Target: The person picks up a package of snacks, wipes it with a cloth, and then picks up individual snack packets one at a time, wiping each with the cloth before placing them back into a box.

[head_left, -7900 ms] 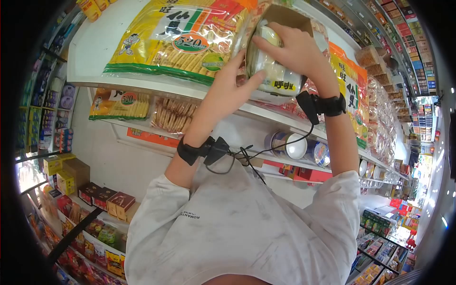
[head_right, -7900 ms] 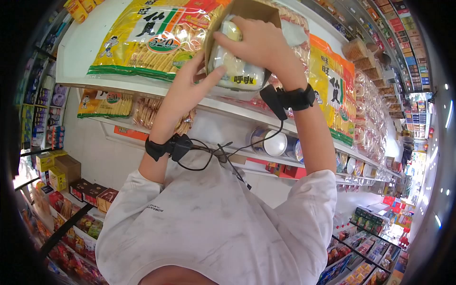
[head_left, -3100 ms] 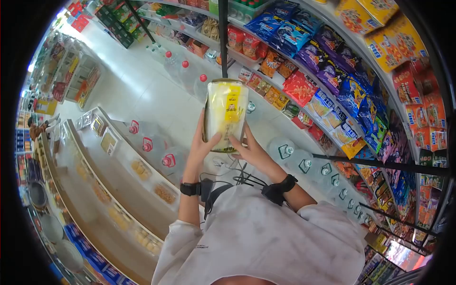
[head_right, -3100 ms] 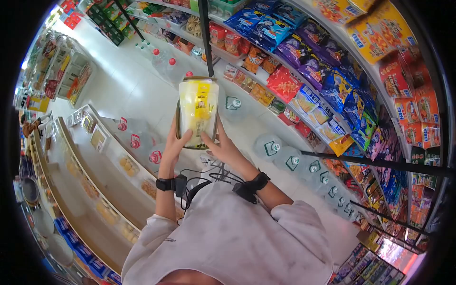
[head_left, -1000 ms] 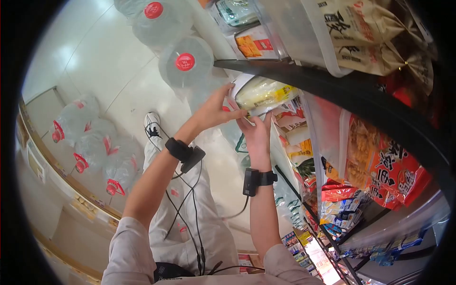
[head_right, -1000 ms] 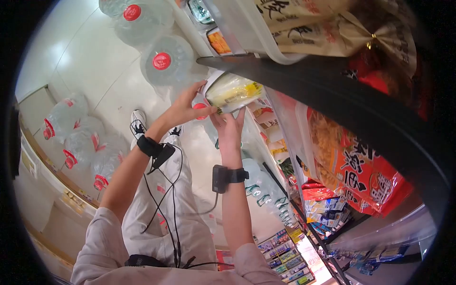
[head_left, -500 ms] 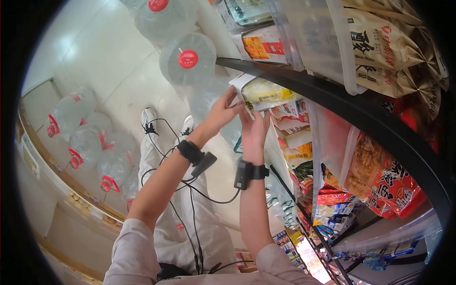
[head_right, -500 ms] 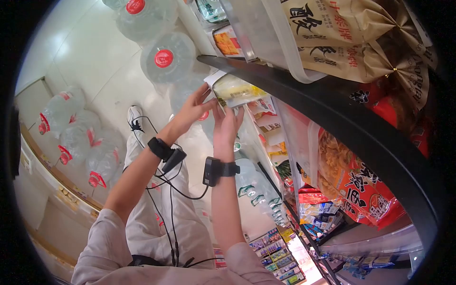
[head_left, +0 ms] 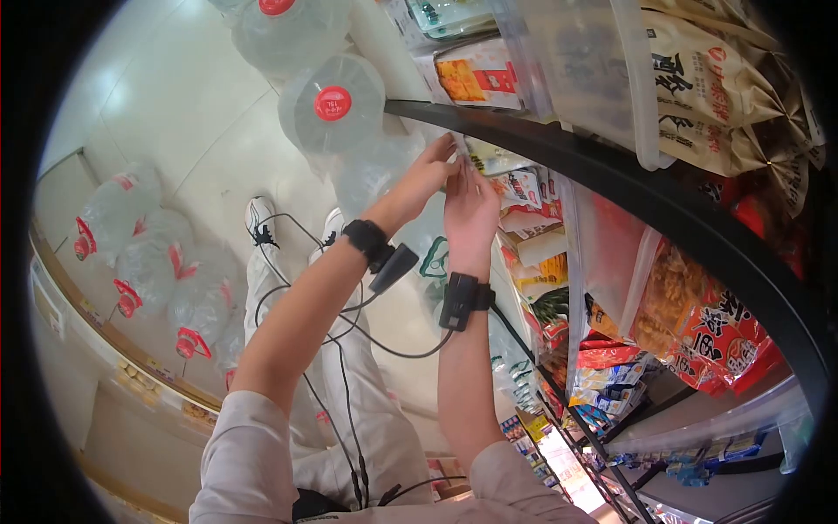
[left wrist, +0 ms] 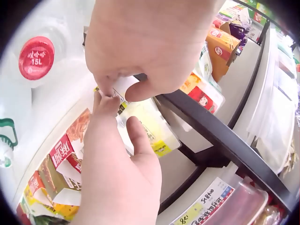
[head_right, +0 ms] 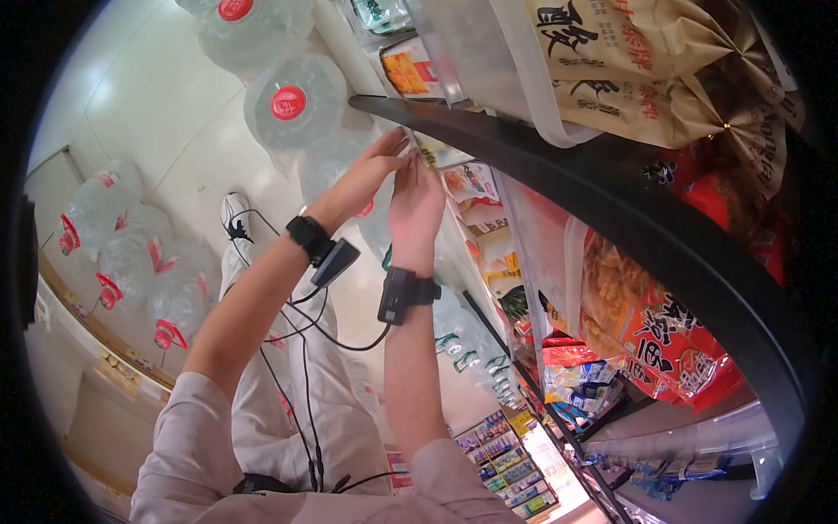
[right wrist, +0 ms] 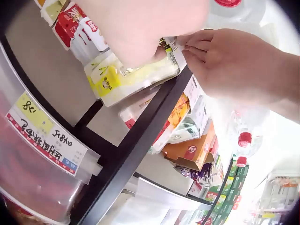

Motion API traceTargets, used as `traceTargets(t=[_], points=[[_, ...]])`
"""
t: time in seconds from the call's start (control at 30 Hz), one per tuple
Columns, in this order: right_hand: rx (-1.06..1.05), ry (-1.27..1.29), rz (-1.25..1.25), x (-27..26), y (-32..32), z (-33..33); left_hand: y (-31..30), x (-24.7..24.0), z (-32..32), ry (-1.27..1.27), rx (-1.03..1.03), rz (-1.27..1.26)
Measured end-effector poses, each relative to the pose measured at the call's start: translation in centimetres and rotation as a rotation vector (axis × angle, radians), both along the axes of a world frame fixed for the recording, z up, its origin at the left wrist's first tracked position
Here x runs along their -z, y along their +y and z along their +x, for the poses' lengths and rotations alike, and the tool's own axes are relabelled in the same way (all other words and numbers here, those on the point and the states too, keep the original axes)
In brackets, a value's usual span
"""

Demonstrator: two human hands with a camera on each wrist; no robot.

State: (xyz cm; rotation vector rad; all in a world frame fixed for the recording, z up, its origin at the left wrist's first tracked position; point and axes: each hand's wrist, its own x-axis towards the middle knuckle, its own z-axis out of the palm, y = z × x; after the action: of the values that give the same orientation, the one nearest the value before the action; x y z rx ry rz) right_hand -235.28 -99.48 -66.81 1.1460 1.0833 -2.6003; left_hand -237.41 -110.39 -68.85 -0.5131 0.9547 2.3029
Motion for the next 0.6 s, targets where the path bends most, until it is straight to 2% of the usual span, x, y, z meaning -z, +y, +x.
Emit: traceTargets(t=[0.17,0.23,0.33,0.37,0.47,0.6], points=[[-0.054,0.03,0.078,1.6,1.2,-0.5,0.3,-0.4,-1.9,0.061,0.084,0.015],[-0.043,0.015,0.09,1.9,1.1,0.0,0.5,-0.1,-1.4,-0.005,0.132,-0.09],[0.005,-0.163,0.045,1.7,1.9,1.9,-0.3,1.1,1.0,-0.065,0.154,-0.229],[-0.004,-0.071,-0.005,2.8,3.0,3.0,-1.0,1.7,2.3,-0.078,0.153,-0.273],[0.225,-0.168,-0.143,0.9,3.7,2.5,-4.2,2.7,5.0,-0.112,0.116,-0.292],[0.077,-0.096,-0.012,3.5,6.0,1.8,-8.3,2.1,6.6,-0.156,-0.022,-0.345]])
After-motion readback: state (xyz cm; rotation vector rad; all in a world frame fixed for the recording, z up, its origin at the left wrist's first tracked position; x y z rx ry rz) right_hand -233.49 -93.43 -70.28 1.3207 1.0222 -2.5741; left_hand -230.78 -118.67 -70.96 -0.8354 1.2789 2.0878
